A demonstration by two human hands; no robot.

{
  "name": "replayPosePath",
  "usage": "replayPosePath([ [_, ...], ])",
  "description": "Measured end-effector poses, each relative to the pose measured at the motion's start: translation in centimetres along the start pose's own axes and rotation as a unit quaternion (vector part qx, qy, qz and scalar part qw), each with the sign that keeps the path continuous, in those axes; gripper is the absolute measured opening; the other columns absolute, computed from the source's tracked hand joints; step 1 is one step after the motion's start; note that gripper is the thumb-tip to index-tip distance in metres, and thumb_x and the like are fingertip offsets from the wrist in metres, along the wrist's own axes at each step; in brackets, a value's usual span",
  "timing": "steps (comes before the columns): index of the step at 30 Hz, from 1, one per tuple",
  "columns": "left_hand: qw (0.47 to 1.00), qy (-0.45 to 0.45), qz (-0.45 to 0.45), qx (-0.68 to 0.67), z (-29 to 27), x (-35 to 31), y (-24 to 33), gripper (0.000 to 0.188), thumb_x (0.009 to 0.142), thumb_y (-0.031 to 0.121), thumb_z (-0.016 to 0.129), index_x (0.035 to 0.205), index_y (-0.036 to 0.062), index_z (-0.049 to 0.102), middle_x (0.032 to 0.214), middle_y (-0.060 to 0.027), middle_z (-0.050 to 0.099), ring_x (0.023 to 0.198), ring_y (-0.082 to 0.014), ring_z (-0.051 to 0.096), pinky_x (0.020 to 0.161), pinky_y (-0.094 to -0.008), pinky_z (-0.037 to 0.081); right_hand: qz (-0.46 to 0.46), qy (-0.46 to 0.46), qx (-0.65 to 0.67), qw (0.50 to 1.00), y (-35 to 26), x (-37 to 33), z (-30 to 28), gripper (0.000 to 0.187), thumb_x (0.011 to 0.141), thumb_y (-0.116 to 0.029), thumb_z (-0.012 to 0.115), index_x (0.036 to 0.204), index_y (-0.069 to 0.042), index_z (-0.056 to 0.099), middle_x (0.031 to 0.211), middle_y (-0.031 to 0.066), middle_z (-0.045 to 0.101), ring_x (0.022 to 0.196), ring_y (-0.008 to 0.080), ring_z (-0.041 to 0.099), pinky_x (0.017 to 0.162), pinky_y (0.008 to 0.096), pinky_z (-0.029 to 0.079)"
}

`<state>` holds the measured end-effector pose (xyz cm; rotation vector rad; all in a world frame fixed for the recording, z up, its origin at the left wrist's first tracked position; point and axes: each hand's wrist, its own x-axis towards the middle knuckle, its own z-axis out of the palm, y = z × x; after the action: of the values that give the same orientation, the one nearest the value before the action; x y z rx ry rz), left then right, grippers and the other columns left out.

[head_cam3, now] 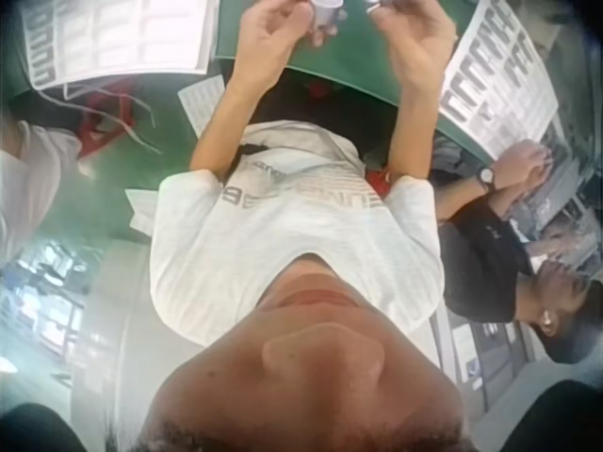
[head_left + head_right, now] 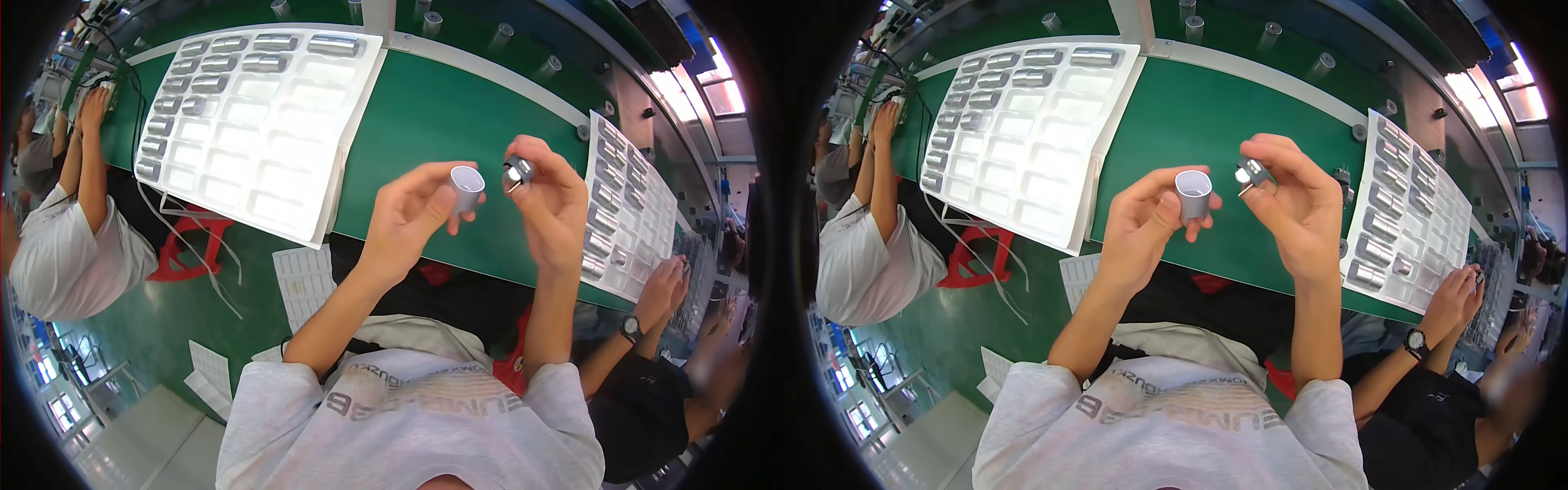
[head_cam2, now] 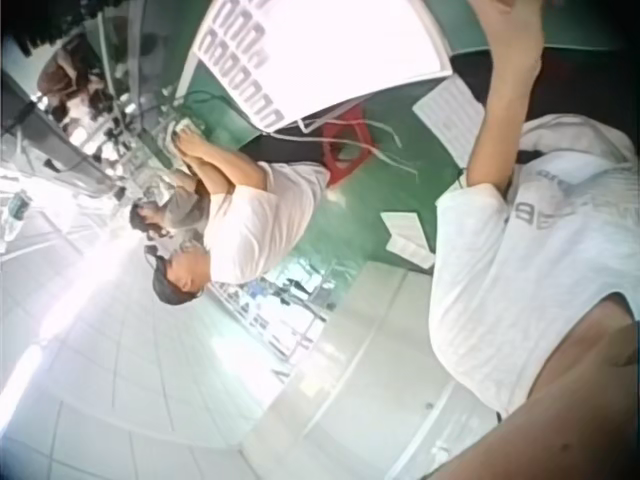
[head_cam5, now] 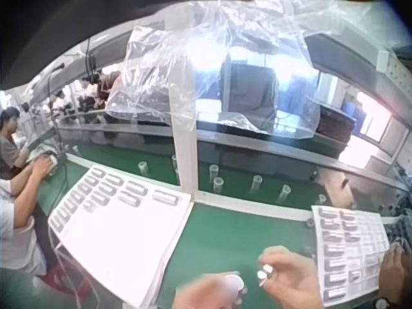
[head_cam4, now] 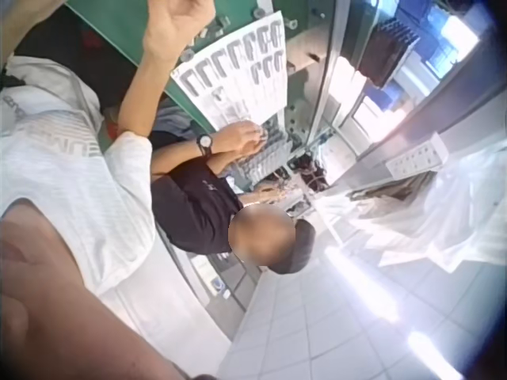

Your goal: Assemble small electronic components by inserting internal parts from a grid tray into metal cylinders.

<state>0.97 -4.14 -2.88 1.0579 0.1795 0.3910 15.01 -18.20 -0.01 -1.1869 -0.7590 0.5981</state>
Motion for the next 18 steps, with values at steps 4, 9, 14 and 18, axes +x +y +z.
replayPosePath([
  [4, 0.994, -0.021, -0.071, -0.078, 0.2, -0.1, 0.5, 0.042, 0.099, 0.026, 0.057, 0.128, -0.0037, 0.054, 0.100, -0.0137, 0.066, 0.084, -0.0162, 0.062, 0.068, -0.0272, 0.049, -0.041, -0.036, 0.008, 0.998, -0.4, 0.3, 0.8, 0.032, 0.081, 0.008, 0.061, 0.113, 0.002, 0.060, 0.122, 0.0170, 0.052, 0.109, 0.0236, 0.053, 0.085, 0.0335, 0.047],
  [9, 0.995, 0.035, -0.061, -0.068, 0.8, 0.0, 0.9, 0.038, 0.099, 0.024, 0.055, 0.127, -0.0023, 0.055, 0.098, -0.0128, 0.065, 0.087, -0.0160, 0.061, 0.070, -0.0281, 0.049, -0.029, -0.013, 0.012, 0.999, -0.8, 0.5, 1.4, 0.028, 0.084, 0.004, 0.061, 0.112, 0.002, 0.058, 0.123, 0.0199, 0.053, 0.113, 0.0293, 0.056, 0.097, 0.0417, 0.048],
  [14, 0.990, 0.106, -0.031, -0.084, -1.0, -0.1, 0.4, 0.006, 0.091, 0.000, 0.062, 0.097, 0.0007, 0.060, 0.104, -0.0127, 0.065, 0.090, -0.0163, 0.064, 0.075, -0.0267, 0.051, -0.028, 0.017, -0.017, 0.999, -0.2, -0.1, 1.1, 0.030, 0.088, 0.000, 0.059, 0.118, 0.005, 0.057, 0.125, 0.0215, 0.054, 0.116, 0.0292, 0.056, 0.100, 0.0424, 0.047],
  [18, 0.987, 0.137, 0.017, -0.086, -1.2, 0.0, 0.2, 0.016, 0.083, -0.009, 0.067, 0.090, -0.0010, 0.056, 0.113, -0.0186, 0.062, 0.102, -0.0237, 0.065, 0.086, -0.0337, 0.055, 0.024, 0.063, 0.063, 0.996, -0.1, -0.3, 1.8, 0.032, 0.087, 0.007, 0.056, 0.118, 0.008, 0.059, 0.125, 0.0194, 0.057, 0.112, 0.0247, 0.059, 0.098, 0.0350, 0.045],
])
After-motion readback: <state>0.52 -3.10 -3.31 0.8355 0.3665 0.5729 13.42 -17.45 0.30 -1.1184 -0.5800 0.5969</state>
